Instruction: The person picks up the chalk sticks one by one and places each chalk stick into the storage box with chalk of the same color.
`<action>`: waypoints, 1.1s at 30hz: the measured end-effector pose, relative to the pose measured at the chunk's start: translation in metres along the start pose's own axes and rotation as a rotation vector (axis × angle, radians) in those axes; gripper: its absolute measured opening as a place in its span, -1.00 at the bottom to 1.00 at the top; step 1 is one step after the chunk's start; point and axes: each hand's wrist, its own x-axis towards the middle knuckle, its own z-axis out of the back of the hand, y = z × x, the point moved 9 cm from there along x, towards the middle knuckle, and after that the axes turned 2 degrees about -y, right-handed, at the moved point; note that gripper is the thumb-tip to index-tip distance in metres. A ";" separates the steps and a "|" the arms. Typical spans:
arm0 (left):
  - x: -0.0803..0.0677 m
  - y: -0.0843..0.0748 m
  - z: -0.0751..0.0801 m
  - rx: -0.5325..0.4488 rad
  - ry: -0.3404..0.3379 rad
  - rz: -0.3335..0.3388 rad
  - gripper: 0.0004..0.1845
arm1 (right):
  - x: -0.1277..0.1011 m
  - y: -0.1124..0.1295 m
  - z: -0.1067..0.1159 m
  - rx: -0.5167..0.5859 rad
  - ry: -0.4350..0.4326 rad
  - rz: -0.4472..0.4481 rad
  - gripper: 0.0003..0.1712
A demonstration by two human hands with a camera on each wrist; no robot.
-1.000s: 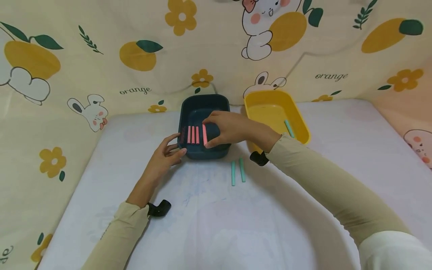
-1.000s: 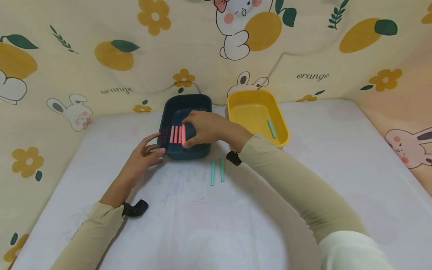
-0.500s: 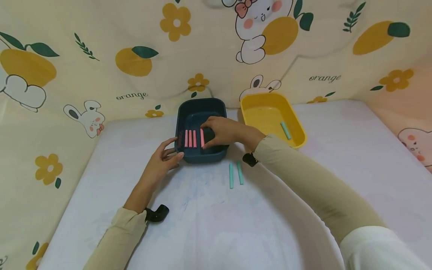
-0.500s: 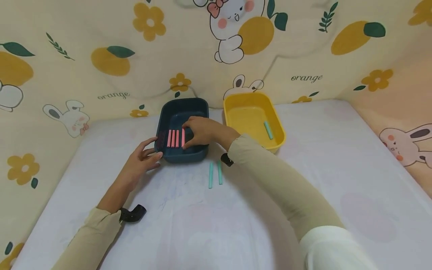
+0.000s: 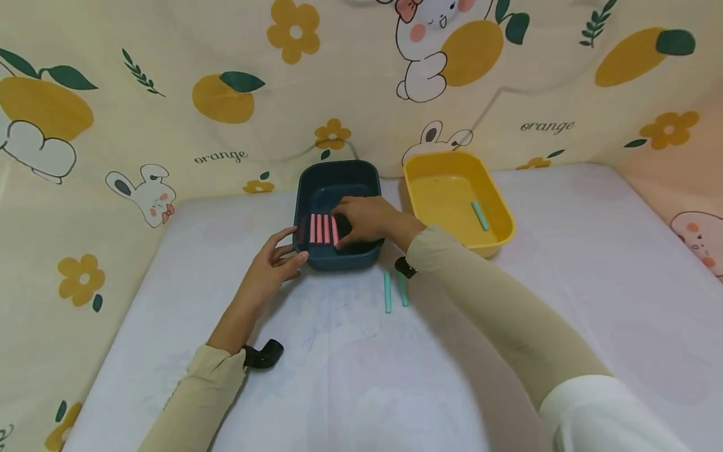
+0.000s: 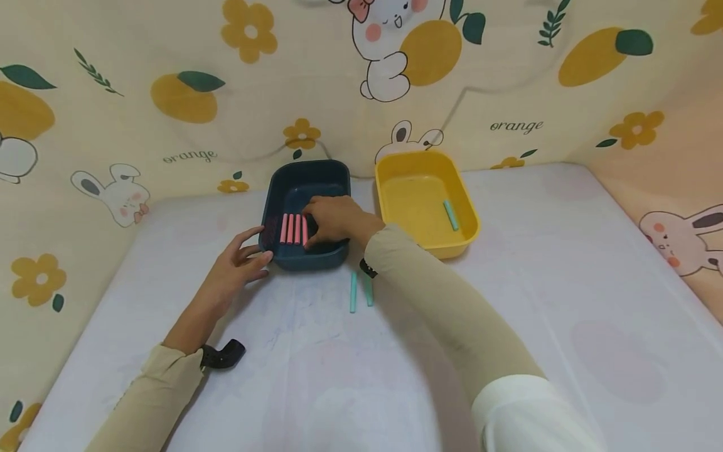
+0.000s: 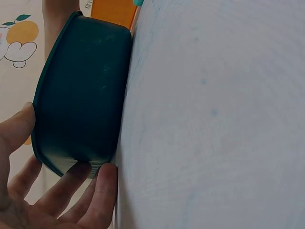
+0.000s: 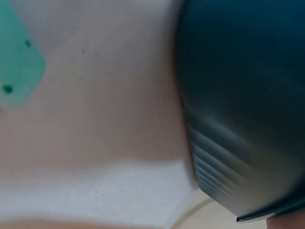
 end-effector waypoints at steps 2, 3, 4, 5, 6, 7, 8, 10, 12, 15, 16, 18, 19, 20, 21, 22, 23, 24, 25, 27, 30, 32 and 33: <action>0.000 0.000 0.000 -0.003 -0.001 -0.003 -0.24 | 0.001 -0.002 -0.001 -0.024 -0.001 -0.019 -0.11; 0.000 0.000 -0.001 -0.004 -0.002 -0.003 -0.24 | 0.001 -0.003 -0.001 -0.035 0.001 -0.027 -0.11; 0.000 0.000 -0.001 -0.006 -0.003 -0.004 -0.24 | 0.001 -0.003 -0.001 -0.042 0.002 -0.034 -0.11; -0.001 0.000 -0.001 -0.005 -0.003 -0.003 -0.25 | 0.002 -0.003 -0.001 -0.048 0.002 -0.037 -0.11; -0.001 0.000 0.000 -0.006 -0.004 -0.001 -0.25 | 0.002 -0.003 -0.001 -0.057 -0.001 -0.039 -0.11; -0.001 -0.001 0.000 -0.011 -0.003 -0.003 -0.25 | 0.003 -0.003 -0.001 -0.065 -0.003 -0.040 -0.12; -0.002 -0.001 0.000 -0.012 -0.003 -0.005 -0.25 | 0.004 -0.003 -0.001 -0.071 -0.006 -0.039 -0.12; -0.003 -0.002 0.001 -0.014 -0.007 -0.007 -0.25 | 0.005 -0.002 -0.001 -0.077 -0.011 -0.036 -0.12; -0.004 -0.003 0.003 -0.014 -0.013 -0.013 -0.24 | 0.006 0.000 0.000 -0.084 -0.015 -0.033 -0.12; -0.005 -0.003 0.004 -0.015 -0.018 -0.020 -0.24 | 0.008 0.001 0.001 -0.086 -0.011 -0.034 -0.11; -0.005 -0.003 0.003 -0.014 -0.015 -0.023 -0.24 | 0.008 0.001 0.001 -0.088 -0.006 -0.037 -0.11; -0.004 -0.003 0.002 -0.016 -0.009 -0.024 -0.24 | 0.008 0.000 0.000 -0.093 0.006 -0.043 -0.12; -0.004 -0.003 0.002 -0.021 -0.006 -0.024 -0.24 | 0.008 0.000 0.000 -0.094 0.012 -0.045 -0.12; -0.004 -0.003 0.001 -0.022 -0.004 -0.023 -0.24 | 0.008 0.000 0.000 -0.095 0.017 -0.045 -0.12; -0.004 -0.003 0.001 -0.022 -0.005 -0.021 -0.24 | 0.008 0.000 -0.001 -0.097 0.021 -0.044 -0.12; -0.004 -0.003 0.001 -0.021 -0.007 -0.020 -0.24 | 0.008 0.000 -0.001 -0.098 0.025 -0.042 -0.12; -0.003 -0.003 0.001 -0.022 -0.009 -0.018 -0.24 | 0.008 0.000 -0.001 -0.101 0.028 -0.039 -0.12; -0.003 -0.003 0.001 -0.018 -0.012 -0.015 -0.24 | 0.008 0.000 -0.001 -0.104 0.031 -0.038 -0.11; -0.003 -0.003 0.001 -0.014 -0.014 -0.013 -0.23 | 0.009 -0.001 -0.002 -0.106 0.033 -0.037 -0.11; -0.002 -0.002 0.001 -0.005 -0.016 -0.007 -0.23 | 0.009 -0.001 -0.002 -0.111 0.040 -0.035 -0.10; -0.001 -0.001 0.001 0.002 -0.014 0.004 -0.23 | 0.010 -0.002 -0.004 -0.117 0.052 -0.032 -0.07; -0.001 -0.001 0.001 0.005 -0.014 0.012 -0.25 | 0.009 -0.002 -0.004 -0.113 0.053 -0.026 -0.04; -0.001 -0.001 0.001 0.005 -0.014 0.014 -0.26 | 0.009 -0.002 -0.004 -0.108 0.052 -0.024 -0.01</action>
